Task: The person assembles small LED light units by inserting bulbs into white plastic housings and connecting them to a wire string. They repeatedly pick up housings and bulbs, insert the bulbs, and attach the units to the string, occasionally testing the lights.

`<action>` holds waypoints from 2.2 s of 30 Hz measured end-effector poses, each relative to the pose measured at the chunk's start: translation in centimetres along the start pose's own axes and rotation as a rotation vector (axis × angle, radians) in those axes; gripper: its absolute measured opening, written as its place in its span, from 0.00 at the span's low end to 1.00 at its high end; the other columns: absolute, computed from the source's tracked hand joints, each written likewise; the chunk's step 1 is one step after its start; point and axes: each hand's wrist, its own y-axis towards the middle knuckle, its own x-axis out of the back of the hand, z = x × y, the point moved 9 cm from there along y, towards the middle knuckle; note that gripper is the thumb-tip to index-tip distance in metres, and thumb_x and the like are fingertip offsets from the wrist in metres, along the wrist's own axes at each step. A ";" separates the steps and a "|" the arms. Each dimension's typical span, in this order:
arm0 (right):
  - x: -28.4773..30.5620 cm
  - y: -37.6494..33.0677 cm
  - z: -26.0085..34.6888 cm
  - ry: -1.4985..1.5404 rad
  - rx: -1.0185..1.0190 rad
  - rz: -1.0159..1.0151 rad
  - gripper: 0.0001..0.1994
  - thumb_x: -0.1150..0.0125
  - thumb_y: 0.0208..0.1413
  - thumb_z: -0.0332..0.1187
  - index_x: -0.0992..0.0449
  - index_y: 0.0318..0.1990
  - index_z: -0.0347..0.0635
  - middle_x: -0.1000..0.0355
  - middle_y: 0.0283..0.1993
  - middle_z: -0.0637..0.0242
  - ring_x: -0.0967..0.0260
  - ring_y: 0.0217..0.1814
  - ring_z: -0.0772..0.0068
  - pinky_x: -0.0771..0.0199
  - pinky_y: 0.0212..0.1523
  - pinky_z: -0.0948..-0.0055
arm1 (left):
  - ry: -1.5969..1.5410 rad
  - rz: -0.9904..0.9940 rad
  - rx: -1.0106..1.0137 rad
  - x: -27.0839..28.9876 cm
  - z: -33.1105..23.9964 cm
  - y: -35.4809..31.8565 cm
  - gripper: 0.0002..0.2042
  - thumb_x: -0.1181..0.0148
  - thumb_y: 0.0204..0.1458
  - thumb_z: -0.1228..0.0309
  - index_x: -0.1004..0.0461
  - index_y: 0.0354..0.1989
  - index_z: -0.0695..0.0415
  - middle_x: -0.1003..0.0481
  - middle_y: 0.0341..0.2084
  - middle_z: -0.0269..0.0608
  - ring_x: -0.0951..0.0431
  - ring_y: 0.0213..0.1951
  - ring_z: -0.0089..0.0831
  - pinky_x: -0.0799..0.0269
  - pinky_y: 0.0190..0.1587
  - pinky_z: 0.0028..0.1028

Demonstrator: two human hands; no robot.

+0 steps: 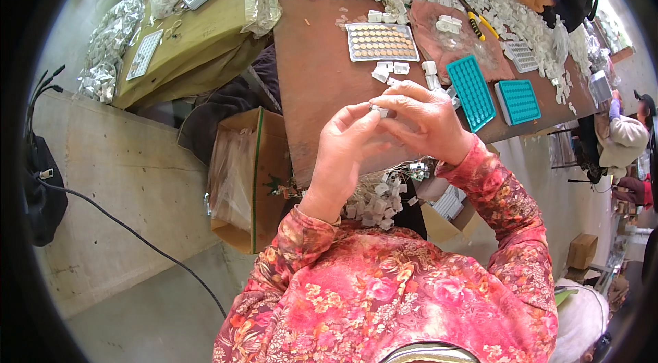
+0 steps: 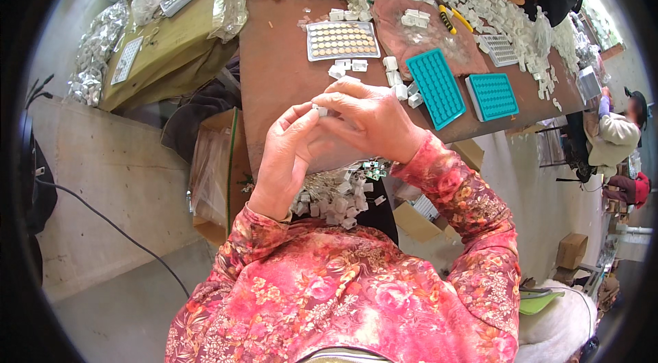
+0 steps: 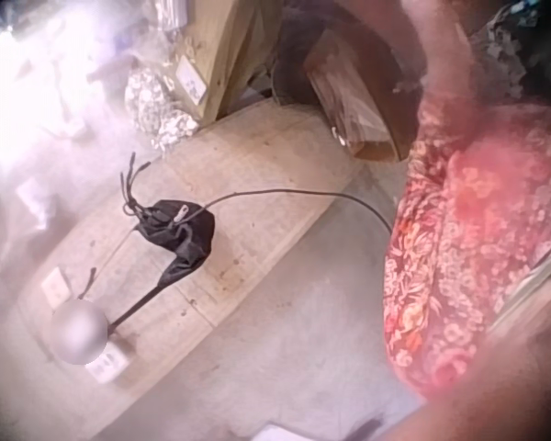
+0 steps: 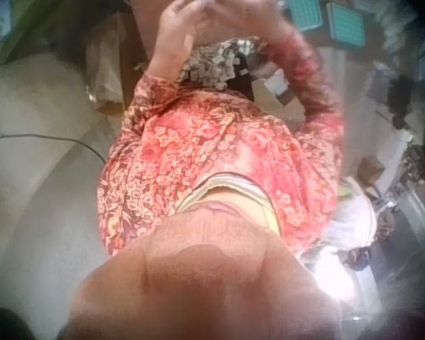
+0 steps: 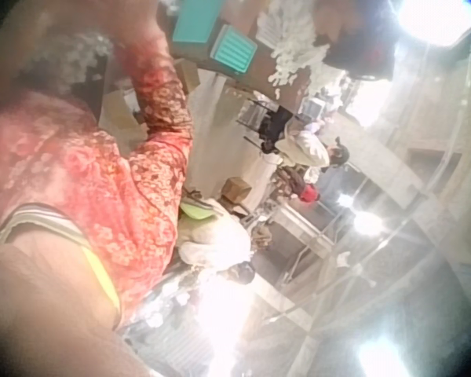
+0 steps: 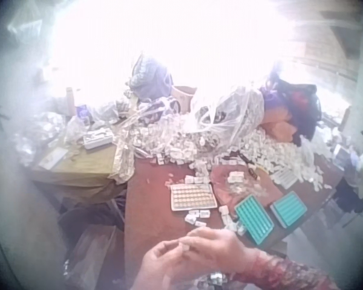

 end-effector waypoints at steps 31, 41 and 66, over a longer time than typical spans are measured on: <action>0.9 -0.6 -1.1 -0.126 -0.031 -0.042 0.16 0.34 0.48 0.33 0.24 0.46 0.42 0.24 0.42 0.58 0.25 0.41 0.56 0.24 0.40 0.65 | -0.410 -0.060 0.037 1.3 2.4 2.1 0.09 0.45 0.58 0.73 0.30 0.46 0.58 0.26 0.42 0.36 0.24 0.46 0.30 0.29 0.50 0.28; -1.5 10.8 -13.0 -0.383 -0.105 0.201 0.09 0.40 0.51 0.33 0.20 0.37 0.42 0.24 0.37 0.56 0.26 0.40 0.54 0.28 0.42 0.61 | -0.177 0.085 -0.146 2.0 0.9 1.8 0.08 0.47 0.59 0.76 0.30 0.45 0.56 0.25 0.42 0.38 0.23 0.45 0.33 0.27 0.43 0.24; -5.3 15.2 -19.6 -0.335 -0.460 0.312 0.12 0.32 0.41 0.35 0.21 0.32 0.36 0.24 0.26 0.64 0.27 0.31 0.78 0.27 0.36 0.75 | -0.250 0.148 -0.120 1.6 0.9 2.0 0.06 0.46 0.58 0.76 0.30 0.43 0.57 0.24 0.37 0.39 0.22 0.40 0.31 0.26 0.41 0.28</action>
